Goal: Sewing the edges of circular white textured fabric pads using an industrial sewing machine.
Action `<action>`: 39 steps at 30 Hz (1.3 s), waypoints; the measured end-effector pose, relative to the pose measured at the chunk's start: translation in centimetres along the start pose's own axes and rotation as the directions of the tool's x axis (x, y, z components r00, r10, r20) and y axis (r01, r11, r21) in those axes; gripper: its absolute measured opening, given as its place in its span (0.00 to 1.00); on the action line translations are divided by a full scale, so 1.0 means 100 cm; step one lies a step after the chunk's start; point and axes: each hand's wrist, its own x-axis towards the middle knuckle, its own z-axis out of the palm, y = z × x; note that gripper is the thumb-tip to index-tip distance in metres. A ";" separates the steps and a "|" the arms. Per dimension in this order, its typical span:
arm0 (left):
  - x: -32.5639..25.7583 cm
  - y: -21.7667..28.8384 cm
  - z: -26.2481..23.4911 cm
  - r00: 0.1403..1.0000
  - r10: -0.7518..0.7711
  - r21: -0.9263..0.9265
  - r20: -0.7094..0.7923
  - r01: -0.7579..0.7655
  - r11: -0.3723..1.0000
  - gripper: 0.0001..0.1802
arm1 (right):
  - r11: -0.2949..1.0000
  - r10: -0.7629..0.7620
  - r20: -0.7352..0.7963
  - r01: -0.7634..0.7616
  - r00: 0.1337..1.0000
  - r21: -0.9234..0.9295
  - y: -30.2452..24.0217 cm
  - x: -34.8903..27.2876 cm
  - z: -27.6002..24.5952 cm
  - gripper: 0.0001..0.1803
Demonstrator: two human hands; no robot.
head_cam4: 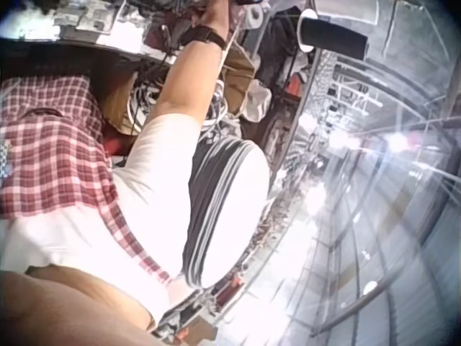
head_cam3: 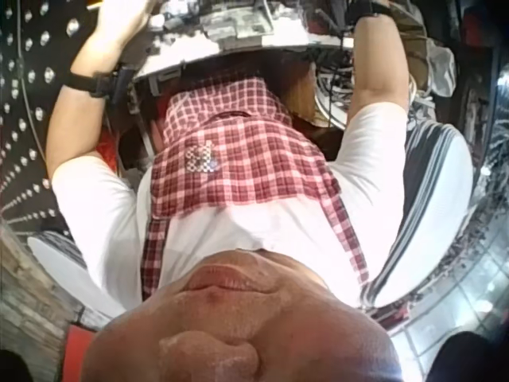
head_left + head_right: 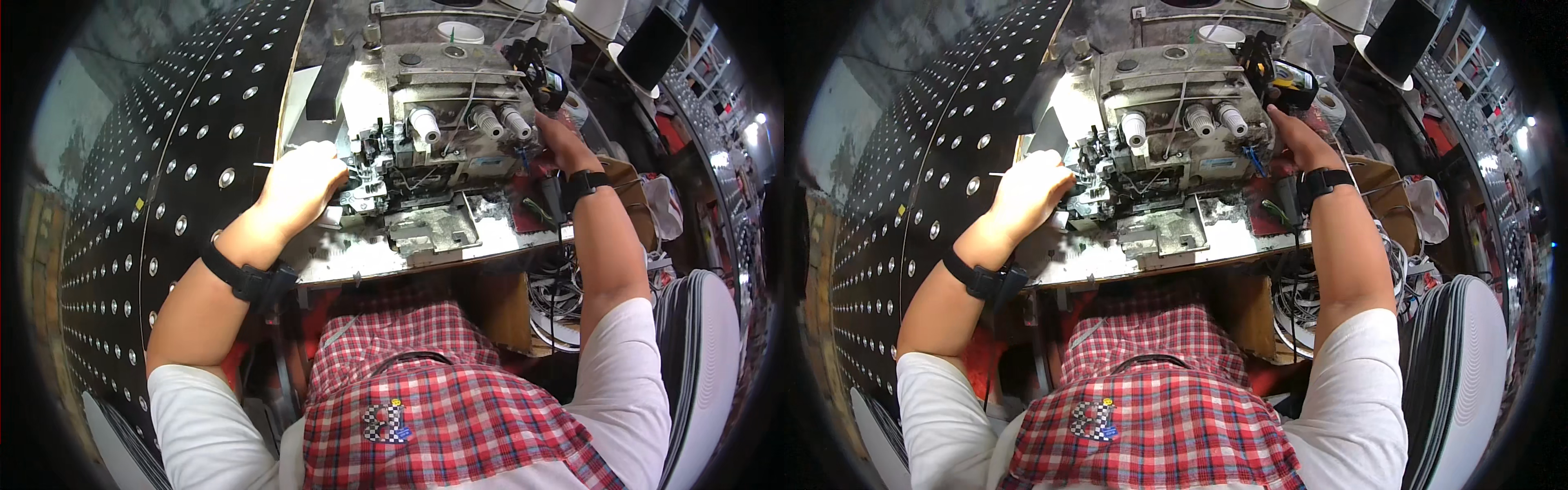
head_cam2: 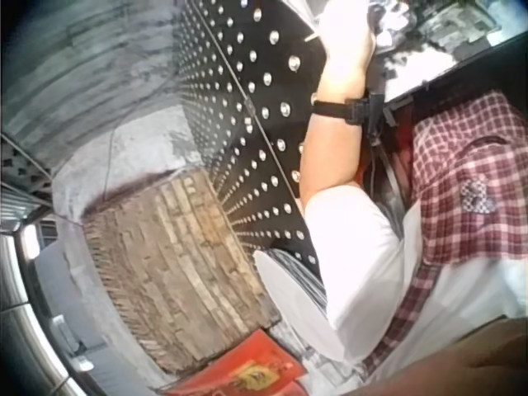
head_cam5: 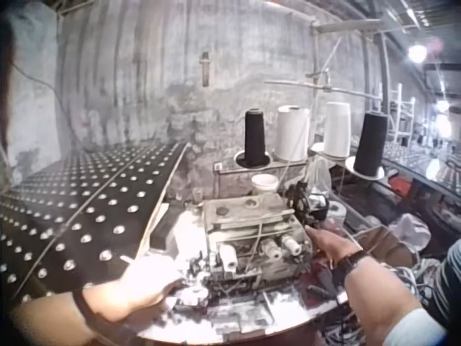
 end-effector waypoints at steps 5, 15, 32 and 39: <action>-0.001 0.000 0.011 0.997 -0.055 -0.057 -0.047 0.052 0.997 0.06 | 0.931 -0.055 0.124 0.006 0.991 0.365 0.027 0.011 -0.006 0.20; 0.005 0.005 0.020 0.984 -0.175 -0.201 -0.023 0.167 0.965 0.07 | 0.654 -0.677 -0.531 0.747 0.509 -0.118 0.045 -0.089 0.075 0.05; 0.010 0.009 0.018 0.892 -0.410 -0.425 0.189 0.451 0.785 0.13 | 0.383 -0.802 0.226 0.765 0.554 -0.517 0.010 -0.091 0.186 0.10; 0.016 0.005 0.015 0.907 -0.358 -0.414 0.221 0.419 0.808 0.13 | 0.206 -0.901 0.191 0.772 0.389 -0.602 0.016 -0.084 0.196 0.05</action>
